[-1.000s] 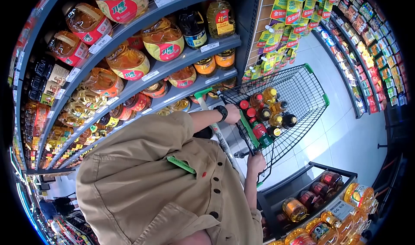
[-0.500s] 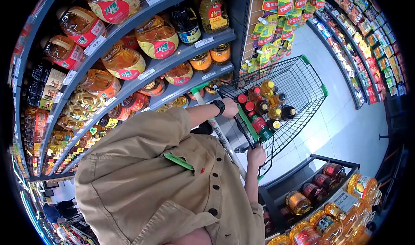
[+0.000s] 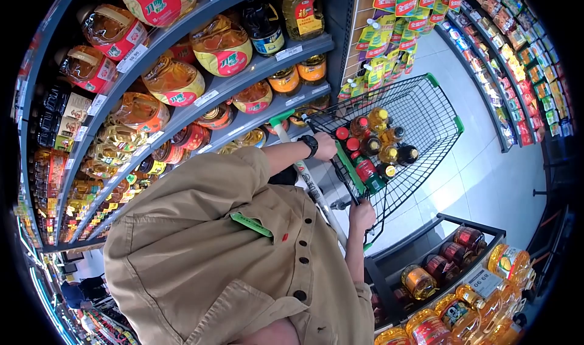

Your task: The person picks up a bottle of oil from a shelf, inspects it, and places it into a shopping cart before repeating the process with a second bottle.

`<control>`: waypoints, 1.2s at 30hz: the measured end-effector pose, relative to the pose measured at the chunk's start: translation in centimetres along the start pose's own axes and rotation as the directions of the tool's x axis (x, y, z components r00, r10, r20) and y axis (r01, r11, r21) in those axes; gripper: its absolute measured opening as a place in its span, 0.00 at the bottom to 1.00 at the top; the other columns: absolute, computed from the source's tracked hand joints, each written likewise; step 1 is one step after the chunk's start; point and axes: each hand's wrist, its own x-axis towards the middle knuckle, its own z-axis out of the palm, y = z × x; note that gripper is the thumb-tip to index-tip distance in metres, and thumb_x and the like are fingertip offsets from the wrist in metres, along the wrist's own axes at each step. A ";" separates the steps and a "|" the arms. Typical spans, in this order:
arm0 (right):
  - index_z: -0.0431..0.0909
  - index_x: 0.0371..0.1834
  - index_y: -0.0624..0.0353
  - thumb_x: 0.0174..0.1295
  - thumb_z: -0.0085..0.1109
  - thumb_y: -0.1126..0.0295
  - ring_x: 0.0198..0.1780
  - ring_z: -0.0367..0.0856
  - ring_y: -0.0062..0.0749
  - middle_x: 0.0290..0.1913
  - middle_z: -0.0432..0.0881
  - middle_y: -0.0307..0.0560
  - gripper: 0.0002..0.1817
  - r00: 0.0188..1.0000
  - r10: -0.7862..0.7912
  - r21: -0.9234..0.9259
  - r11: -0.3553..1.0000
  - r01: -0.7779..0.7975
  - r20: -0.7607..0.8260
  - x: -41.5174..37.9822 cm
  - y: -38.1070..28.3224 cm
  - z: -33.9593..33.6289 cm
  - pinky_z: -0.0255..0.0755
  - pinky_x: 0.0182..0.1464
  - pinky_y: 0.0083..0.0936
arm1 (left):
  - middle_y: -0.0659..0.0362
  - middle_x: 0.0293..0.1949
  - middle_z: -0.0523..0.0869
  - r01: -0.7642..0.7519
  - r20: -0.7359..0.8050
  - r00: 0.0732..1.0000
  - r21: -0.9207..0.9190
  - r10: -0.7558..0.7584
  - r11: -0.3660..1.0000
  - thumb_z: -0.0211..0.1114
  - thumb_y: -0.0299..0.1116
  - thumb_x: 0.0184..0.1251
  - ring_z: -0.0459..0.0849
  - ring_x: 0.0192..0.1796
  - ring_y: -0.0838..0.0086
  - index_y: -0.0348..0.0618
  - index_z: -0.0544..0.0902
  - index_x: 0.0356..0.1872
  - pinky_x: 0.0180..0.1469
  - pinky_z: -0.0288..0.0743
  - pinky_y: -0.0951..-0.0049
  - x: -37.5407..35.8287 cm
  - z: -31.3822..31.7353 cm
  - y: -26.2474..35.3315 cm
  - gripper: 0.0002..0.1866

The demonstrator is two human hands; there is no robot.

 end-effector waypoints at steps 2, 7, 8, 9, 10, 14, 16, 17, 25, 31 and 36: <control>0.89 0.37 0.51 0.55 0.68 0.49 0.36 0.86 0.52 0.32 0.87 0.55 0.18 1.000 0.011 -0.004 1.000 -0.011 0.011 -0.2 0.0 -0.1 0.79 0.39 0.43 | 0.53 0.28 0.88 -0.002 -0.007 1.000 -0.002 0.002 1.000 0.68 0.43 0.51 0.88 0.35 0.57 0.46 0.88 0.25 0.38 0.81 0.59 0.0 0.5 0.0 0.11; 0.88 0.34 0.52 0.51 0.71 0.55 0.34 0.86 0.49 0.31 0.87 0.53 0.14 1.000 -0.006 -0.034 0.999 0.005 -0.007 -0.2 -0.3 -0.4 0.79 0.37 0.41 | 0.53 0.29 0.88 0.005 -0.003 1.000 -0.021 -0.005 1.000 0.68 0.42 0.50 0.88 0.37 0.58 0.46 0.88 0.26 0.39 0.81 0.60 0.2 0.7 0.0 0.10; 0.88 0.34 0.52 0.52 0.70 0.55 0.34 0.86 0.50 0.31 0.87 0.53 0.14 1.000 -0.002 -0.034 0.999 0.002 0.003 -0.2 -0.5 -0.4 0.79 0.37 0.42 | 0.53 0.29 0.88 0.023 0.010 1.000 -0.010 -0.023 1.000 0.67 0.41 0.50 0.88 0.37 0.58 0.46 0.88 0.26 0.39 0.81 0.60 0.2 0.6 0.1 0.10; 0.88 0.34 0.53 0.53 0.70 0.55 0.34 0.86 0.50 0.31 0.87 0.53 0.14 1.000 0.005 -0.034 0.999 -0.004 0.012 -0.2 -0.5 -0.4 0.79 0.37 0.42 | 0.53 0.30 0.89 0.027 0.014 1.000 -0.014 -0.027 1.000 0.67 0.40 0.50 0.88 0.37 0.58 0.46 0.88 0.26 0.39 0.81 0.60 0.1 0.4 0.1 0.10; 0.88 0.34 0.53 0.53 0.69 0.55 0.34 0.86 0.50 0.31 0.86 0.53 0.14 1.000 0.013 -0.036 0.999 -0.013 0.018 -0.3 -0.5 -0.6 0.79 0.37 0.42 | 0.52 0.30 0.89 0.028 0.016 0.999 -0.020 -0.028 0.999 0.67 0.40 0.51 0.88 0.37 0.58 0.46 0.88 0.26 0.39 0.81 0.60 0.1 0.4 0.2 0.10; 0.88 0.35 0.52 0.59 0.63 0.48 0.35 0.85 0.54 0.31 0.86 0.56 0.19 1.000 -0.002 -0.049 0.999 0.002 0.014 -0.3 -0.2 -0.2 0.77 0.38 0.45 | 0.55 0.37 0.90 0.021 0.110 0.994 -0.003 -0.021 1.000 0.65 0.45 0.59 0.89 0.42 0.62 0.48 0.89 0.35 0.44 0.81 0.60 0.4 0.4 0.1 0.13; 0.88 0.31 0.53 0.58 0.64 0.47 0.33 0.85 0.55 0.27 0.85 0.55 0.19 1.000 -0.001 -0.059 0.998 -0.001 -0.022 -0.4 -0.4 0.0 0.77 0.37 0.46 | 0.55 0.40 0.90 0.060 0.120 0.991 -0.042 -0.055 0.997 0.63 0.41 0.60 0.88 0.45 0.62 0.48 0.89 0.38 0.46 0.81 0.60 0.1 -0.2 0.3 0.12; 0.88 0.31 0.53 0.58 0.65 0.47 0.33 0.85 0.54 0.27 0.85 0.55 0.19 0.999 -0.019 -0.051 0.999 0.017 -0.049 -0.4 -0.1 0.4 0.77 0.37 0.45 | 0.55 0.40 0.90 0.052 0.119 0.992 -0.045 -0.047 0.998 0.62 0.40 0.59 0.88 0.45 0.62 0.48 0.89 0.38 0.46 0.81 0.60 0.3 0.0 0.3 0.12; 0.88 0.32 0.52 0.57 0.65 0.49 0.32 0.84 0.54 0.26 0.84 0.54 0.18 0.995 -0.089 -0.087 0.993 0.085 -0.048 -0.4 -0.1 0.6 0.77 0.36 0.45 | 0.55 0.36 0.90 0.040 0.026 0.999 -0.098 -0.037 0.994 0.67 0.41 0.54 0.89 0.41 0.62 0.46 0.89 0.34 0.38 0.80 0.56 0.2 1.0 0.1 0.12; 0.87 0.29 0.54 0.56 0.67 0.53 0.35 0.85 0.54 0.29 0.85 0.54 0.15 0.993 -0.097 -0.077 0.993 0.092 -0.061 -0.6 -0.6 0.2 0.78 0.38 0.44 | 0.53 0.35 0.89 -0.019 0.055 0.998 -0.101 0.025 0.995 0.68 0.40 0.52 0.87 0.41 0.58 0.45 0.88 0.34 0.45 0.74 0.52 -0.6 0.7 0.1 0.12; 0.84 0.25 0.52 0.57 0.66 0.53 0.30 0.83 0.52 0.26 0.83 0.50 0.14 0.973 -0.186 -0.127 0.977 0.169 -0.137 -0.9 -0.8 0.3 0.76 0.33 0.43 | 0.53 0.31 0.88 -0.059 -0.084 0.995 -0.130 0.048 0.990 0.67 0.38 0.50 0.85 0.40 0.59 0.46 0.88 0.31 0.47 0.68 0.56 -2.2 1.0 -0.2 0.10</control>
